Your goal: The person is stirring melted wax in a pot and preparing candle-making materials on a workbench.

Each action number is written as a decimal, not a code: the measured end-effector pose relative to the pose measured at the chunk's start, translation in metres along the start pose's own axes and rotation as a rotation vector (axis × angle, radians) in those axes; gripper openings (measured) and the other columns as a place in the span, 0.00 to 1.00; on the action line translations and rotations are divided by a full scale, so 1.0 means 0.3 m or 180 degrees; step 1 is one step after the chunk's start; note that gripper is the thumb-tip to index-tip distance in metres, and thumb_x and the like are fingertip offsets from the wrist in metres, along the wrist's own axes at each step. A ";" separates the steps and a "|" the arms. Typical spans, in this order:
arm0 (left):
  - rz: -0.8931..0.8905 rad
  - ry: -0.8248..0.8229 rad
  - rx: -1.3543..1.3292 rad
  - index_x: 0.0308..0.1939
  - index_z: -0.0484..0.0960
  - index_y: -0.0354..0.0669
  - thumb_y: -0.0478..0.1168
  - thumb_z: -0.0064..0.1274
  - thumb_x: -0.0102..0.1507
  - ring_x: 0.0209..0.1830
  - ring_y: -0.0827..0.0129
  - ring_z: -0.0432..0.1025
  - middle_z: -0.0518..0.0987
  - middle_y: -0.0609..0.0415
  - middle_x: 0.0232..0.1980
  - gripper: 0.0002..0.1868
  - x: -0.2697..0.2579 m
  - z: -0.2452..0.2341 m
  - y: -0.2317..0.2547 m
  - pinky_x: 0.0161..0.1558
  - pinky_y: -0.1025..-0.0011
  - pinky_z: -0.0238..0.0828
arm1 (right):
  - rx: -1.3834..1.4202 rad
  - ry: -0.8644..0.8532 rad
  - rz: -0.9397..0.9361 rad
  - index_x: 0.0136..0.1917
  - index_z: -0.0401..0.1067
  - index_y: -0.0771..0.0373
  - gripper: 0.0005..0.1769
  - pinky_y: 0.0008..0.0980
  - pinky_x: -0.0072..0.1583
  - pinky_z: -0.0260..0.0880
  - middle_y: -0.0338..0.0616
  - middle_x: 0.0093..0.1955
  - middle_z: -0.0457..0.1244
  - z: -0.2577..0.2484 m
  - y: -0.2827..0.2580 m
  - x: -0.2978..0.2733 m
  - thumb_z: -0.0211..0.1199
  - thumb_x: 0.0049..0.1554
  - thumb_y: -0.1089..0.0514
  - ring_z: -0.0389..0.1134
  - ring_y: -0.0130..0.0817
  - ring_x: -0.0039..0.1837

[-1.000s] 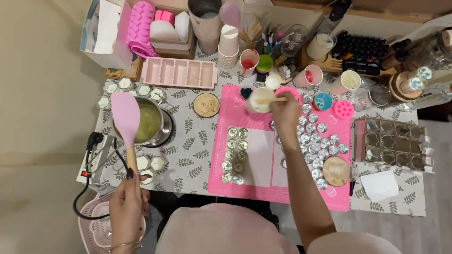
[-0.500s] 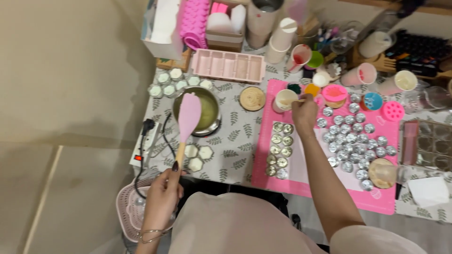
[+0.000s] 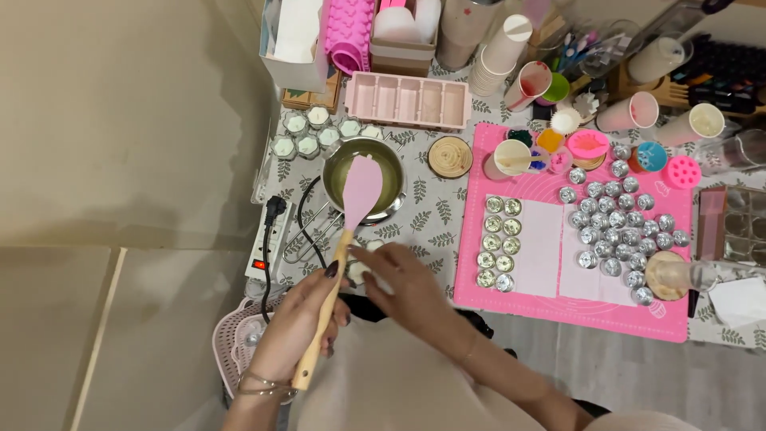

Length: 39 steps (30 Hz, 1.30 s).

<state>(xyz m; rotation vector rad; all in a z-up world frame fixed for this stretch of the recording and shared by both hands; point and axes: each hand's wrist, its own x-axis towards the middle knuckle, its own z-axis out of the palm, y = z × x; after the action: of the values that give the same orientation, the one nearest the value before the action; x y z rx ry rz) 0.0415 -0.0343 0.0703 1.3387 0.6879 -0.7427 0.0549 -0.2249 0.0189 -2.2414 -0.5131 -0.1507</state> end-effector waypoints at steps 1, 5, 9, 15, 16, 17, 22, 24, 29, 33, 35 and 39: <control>-0.0075 -0.0023 0.0004 0.45 0.77 0.42 0.55 0.43 0.67 0.13 0.77 0.61 0.72 0.55 0.22 0.20 0.003 0.003 0.009 0.15 0.74 0.58 | 0.0208 -0.0079 -0.0089 0.69 0.68 0.55 0.34 0.36 0.50 0.71 0.46 0.49 0.64 0.011 -0.026 0.008 0.70 0.51 0.69 0.68 0.40 0.49; 0.0080 -0.0237 -0.0048 0.41 0.73 0.41 0.51 0.40 0.68 0.12 0.73 0.64 0.72 0.53 0.21 0.17 0.052 0.004 0.006 0.13 0.71 0.62 | 0.0383 -0.0173 -0.0093 0.72 0.65 0.57 0.37 0.37 0.51 0.71 0.45 0.47 0.64 0.039 -0.068 0.032 0.66 0.51 0.71 0.68 0.42 0.49; 0.0176 -0.0430 0.0005 0.39 0.72 0.40 0.52 0.38 0.69 0.09 0.71 0.61 0.71 0.52 0.19 0.19 0.071 -0.002 0.028 0.11 0.71 0.58 | 0.0884 -0.0245 0.0261 0.69 0.65 0.57 0.32 0.34 0.51 0.74 0.45 0.48 0.65 0.089 -0.001 0.041 0.64 0.52 0.71 0.70 0.40 0.48; -0.0053 -0.0748 -0.0540 0.41 0.75 0.40 0.53 0.39 0.70 0.13 0.74 0.65 0.75 0.54 0.22 0.19 0.108 -0.001 0.045 0.14 0.72 0.61 | 0.0441 -0.0195 0.0142 0.64 0.67 0.61 0.26 0.37 0.50 0.74 0.48 0.51 0.68 0.048 0.014 0.095 0.64 0.52 0.71 0.72 0.45 0.50; 0.0095 -0.0927 -0.0517 0.43 0.77 0.40 0.54 0.39 0.70 0.14 0.73 0.67 0.77 0.52 0.23 0.21 0.114 -0.008 0.054 0.16 0.73 0.63 | 0.0333 -0.0095 0.0113 0.64 0.68 0.62 0.25 0.38 0.51 0.73 0.50 0.51 0.67 0.046 0.022 0.103 0.65 0.54 0.70 0.72 0.47 0.51; 0.0239 -0.1106 -0.0497 0.45 0.80 0.40 0.54 0.38 0.70 0.15 0.73 0.69 0.79 0.50 0.24 0.23 0.120 -0.014 0.063 0.18 0.74 0.64 | 0.0223 0.0001 0.0085 0.64 0.68 0.64 0.23 0.39 0.51 0.73 0.52 0.52 0.67 0.044 0.031 0.109 0.66 0.56 0.69 0.72 0.49 0.51; 0.0872 0.0152 0.0592 0.41 0.82 0.40 0.55 0.44 0.68 0.17 0.71 0.68 0.81 0.54 0.24 0.22 0.169 -0.109 0.028 0.21 0.71 0.62 | 0.0556 0.0454 -0.0499 0.62 0.69 0.63 0.15 0.32 0.53 0.75 0.51 0.58 0.66 -0.040 0.068 0.165 0.59 0.62 0.67 0.71 0.40 0.54; 0.1603 0.0808 0.1027 0.43 0.84 0.40 0.50 0.51 0.67 0.22 0.71 0.69 0.81 0.55 0.26 0.17 0.177 -0.129 0.010 0.27 0.70 0.66 | 0.1108 0.0343 -0.0163 0.62 0.72 0.65 0.13 0.29 0.49 0.76 0.50 0.58 0.66 -0.072 0.081 0.194 0.57 0.65 0.67 0.70 0.34 0.49; 0.3416 0.2523 0.3081 0.51 0.82 0.39 0.47 0.63 0.56 0.49 0.47 0.73 0.82 0.45 0.48 0.23 0.277 -0.160 -0.083 0.53 0.57 0.70 | 0.1339 0.0358 0.1489 0.53 0.71 0.64 0.08 0.24 0.39 0.69 0.37 0.37 0.67 -0.115 0.184 0.292 0.60 0.61 0.60 0.67 0.21 0.36; 0.3103 0.2159 0.3144 0.58 0.78 0.32 0.49 0.65 0.55 0.56 0.45 0.69 0.78 0.41 0.56 0.32 0.335 -0.136 -0.101 0.58 0.55 0.66 | 0.0727 0.0146 0.1040 0.54 0.75 0.64 0.09 0.25 0.40 0.65 0.37 0.37 0.66 -0.110 0.175 0.346 0.62 0.61 0.58 0.65 0.20 0.37; 0.2822 0.2035 0.3110 0.58 0.77 0.34 0.48 0.65 0.56 0.53 0.45 0.72 0.79 0.40 0.52 0.31 0.350 -0.119 -0.095 0.53 0.55 0.68 | 0.0857 -0.0437 0.1109 0.54 0.75 0.63 0.11 0.24 0.40 0.66 0.36 0.36 0.65 -0.107 0.154 0.359 0.60 0.60 0.57 0.64 0.19 0.37; 0.2524 0.1816 0.2833 0.59 0.77 0.38 0.47 0.60 0.61 0.50 0.51 0.76 0.82 0.46 0.49 0.26 0.390 -0.112 -0.100 0.52 0.57 0.70 | 0.0679 -0.0662 0.1161 0.52 0.76 0.63 0.11 0.24 0.41 0.68 0.37 0.37 0.67 -0.131 0.150 0.366 0.62 0.58 0.57 0.66 0.20 0.38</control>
<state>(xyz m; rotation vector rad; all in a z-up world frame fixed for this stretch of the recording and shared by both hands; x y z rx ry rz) 0.0866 -0.0123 -0.0446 2.4786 0.1656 0.0453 0.1755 -0.2463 0.0433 -2.1091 -0.2084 0.3133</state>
